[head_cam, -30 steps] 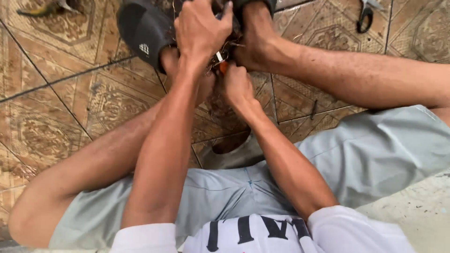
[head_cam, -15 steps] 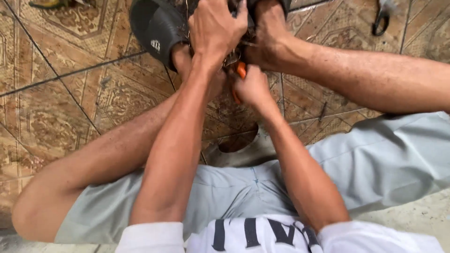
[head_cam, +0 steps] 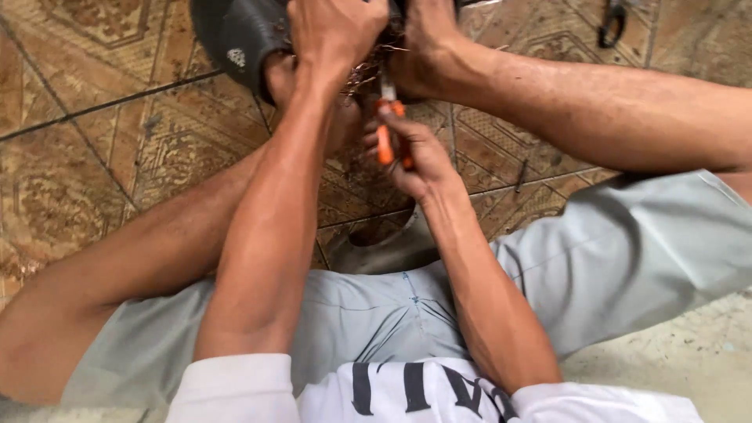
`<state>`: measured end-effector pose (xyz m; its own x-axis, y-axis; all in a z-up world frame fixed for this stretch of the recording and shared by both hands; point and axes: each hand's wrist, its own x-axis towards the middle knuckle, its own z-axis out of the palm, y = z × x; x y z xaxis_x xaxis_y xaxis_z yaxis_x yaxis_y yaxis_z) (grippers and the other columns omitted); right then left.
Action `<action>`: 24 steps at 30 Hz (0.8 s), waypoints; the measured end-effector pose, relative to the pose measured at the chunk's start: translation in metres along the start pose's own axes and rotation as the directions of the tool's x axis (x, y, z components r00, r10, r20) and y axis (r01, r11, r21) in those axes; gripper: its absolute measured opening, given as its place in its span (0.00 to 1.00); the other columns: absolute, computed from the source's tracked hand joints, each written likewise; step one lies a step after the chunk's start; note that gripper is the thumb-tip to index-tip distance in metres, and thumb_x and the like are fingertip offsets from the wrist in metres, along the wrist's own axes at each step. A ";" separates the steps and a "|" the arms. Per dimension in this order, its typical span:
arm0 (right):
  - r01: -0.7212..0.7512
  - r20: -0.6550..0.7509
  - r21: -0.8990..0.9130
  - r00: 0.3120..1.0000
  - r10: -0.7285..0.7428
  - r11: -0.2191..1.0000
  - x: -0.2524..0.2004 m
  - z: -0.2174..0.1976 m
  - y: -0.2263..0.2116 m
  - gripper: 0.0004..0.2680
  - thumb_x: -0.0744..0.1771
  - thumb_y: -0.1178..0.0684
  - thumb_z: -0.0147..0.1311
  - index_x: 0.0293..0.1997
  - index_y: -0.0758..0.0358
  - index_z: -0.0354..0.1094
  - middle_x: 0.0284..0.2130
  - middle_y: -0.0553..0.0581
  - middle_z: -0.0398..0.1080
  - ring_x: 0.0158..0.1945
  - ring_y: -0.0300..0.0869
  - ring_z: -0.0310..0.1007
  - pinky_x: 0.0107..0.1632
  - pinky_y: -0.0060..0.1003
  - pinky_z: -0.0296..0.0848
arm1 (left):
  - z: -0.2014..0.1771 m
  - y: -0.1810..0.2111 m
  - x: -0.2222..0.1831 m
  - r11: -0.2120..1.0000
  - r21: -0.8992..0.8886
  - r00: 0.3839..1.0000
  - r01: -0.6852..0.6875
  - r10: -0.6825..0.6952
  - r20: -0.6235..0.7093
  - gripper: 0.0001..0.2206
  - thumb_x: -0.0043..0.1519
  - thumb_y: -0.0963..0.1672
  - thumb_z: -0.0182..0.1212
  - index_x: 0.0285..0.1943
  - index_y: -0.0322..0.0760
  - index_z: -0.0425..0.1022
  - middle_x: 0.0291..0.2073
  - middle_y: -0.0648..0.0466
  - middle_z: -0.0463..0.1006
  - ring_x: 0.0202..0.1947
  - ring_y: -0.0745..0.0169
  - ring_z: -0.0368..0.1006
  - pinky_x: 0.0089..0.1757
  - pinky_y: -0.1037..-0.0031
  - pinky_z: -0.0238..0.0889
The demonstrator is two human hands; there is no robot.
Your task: Extracting copper wire from a motor winding using pliers while sitting on the floor.
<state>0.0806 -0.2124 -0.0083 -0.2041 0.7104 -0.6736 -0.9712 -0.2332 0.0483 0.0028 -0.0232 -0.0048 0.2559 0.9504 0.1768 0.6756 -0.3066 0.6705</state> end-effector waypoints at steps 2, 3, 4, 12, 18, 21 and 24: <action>0.029 -0.115 -0.385 0.990 -0.079 0.923 -0.019 0.017 0.009 0.08 0.66 0.55 0.61 0.45 0.66 0.70 0.27 0.58 0.71 0.26 0.43 0.72 0.28 0.36 0.72 | 0.000 -0.005 0.001 0.993 -0.005 0.991 0.114 -0.114 0.073 0.12 0.54 0.49 0.65 0.30 0.35 0.81 0.19 0.48 0.83 0.13 0.56 0.79 0.12 0.66 0.72; 0.034 -0.108 -0.383 0.991 -0.082 0.923 -0.044 0.027 0.017 0.08 0.66 0.55 0.61 0.45 0.66 0.70 0.27 0.58 0.71 0.26 0.43 0.72 0.28 0.36 0.72 | 0.000 -0.009 0.002 0.994 -0.003 0.992 0.107 -0.106 0.070 0.12 0.54 0.49 0.65 0.30 0.35 0.81 0.19 0.48 0.83 0.13 0.56 0.79 0.12 0.66 0.72; 0.049 -0.092 -0.738 0.981 -0.172 0.673 -0.076 0.034 0.025 0.07 0.65 0.54 0.62 0.39 0.65 0.69 0.24 0.58 0.70 0.27 0.44 0.72 0.30 0.36 0.71 | 0.000 -0.012 -0.005 0.996 0.022 0.994 0.092 -0.093 0.063 0.12 0.54 0.49 0.65 0.28 0.34 0.80 0.18 0.47 0.82 0.12 0.53 0.77 0.13 0.63 0.70; -0.287 -0.310 -0.940 0.945 -0.109 0.185 -0.148 0.007 0.039 0.07 0.67 0.55 0.57 0.48 0.62 0.69 0.30 0.53 0.72 0.29 0.38 0.71 0.35 0.32 0.73 | -0.004 -0.003 0.010 0.990 0.137 0.989 0.042 -0.060 0.132 0.16 0.60 0.50 0.63 0.35 0.29 0.80 0.24 0.40 0.83 0.19 0.41 0.80 0.22 0.54 0.71; -0.205 -0.167 -0.972 0.946 -0.278 -0.115 -0.058 0.018 -0.019 0.07 0.70 0.50 0.50 0.43 0.61 0.69 0.29 0.52 0.71 0.31 0.39 0.68 0.38 0.35 0.71 | -0.002 -0.012 0.017 0.986 0.136 0.966 0.096 -0.125 0.225 0.17 0.61 0.51 0.61 0.40 0.32 0.81 0.25 0.45 0.83 0.21 0.52 0.81 0.24 0.60 0.76; -0.288 -0.214 -0.905 0.944 -0.251 -0.313 -0.015 -0.004 -0.036 0.09 0.69 0.49 0.52 0.49 0.63 0.68 0.38 0.60 0.75 0.38 0.48 0.74 0.43 0.43 0.73 | -0.003 -0.020 0.013 0.997 -0.009 0.960 0.083 -0.077 0.269 0.11 0.60 0.47 0.62 0.35 0.35 0.81 0.13 0.61 0.73 0.08 0.71 0.61 0.12 0.77 0.59; -0.287 -0.285 -0.945 0.958 0.035 0.158 0.000 0.001 -0.046 0.03 0.72 0.54 0.49 0.45 0.61 0.63 0.26 0.55 0.67 0.24 0.39 0.64 0.23 0.32 0.61 | -0.006 -0.024 0.012 0.989 -0.100 0.949 0.110 -0.075 0.306 0.12 0.61 0.46 0.64 0.26 0.38 0.77 0.14 0.60 0.72 0.09 0.73 0.60 0.12 0.76 0.57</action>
<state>0.1251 -0.2010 -0.0095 -0.1948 0.4830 -0.8537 0.0216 -0.8681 -0.4960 -0.0142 -0.0044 -0.0149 0.4037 0.9091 -0.1028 0.6272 -0.1932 0.7546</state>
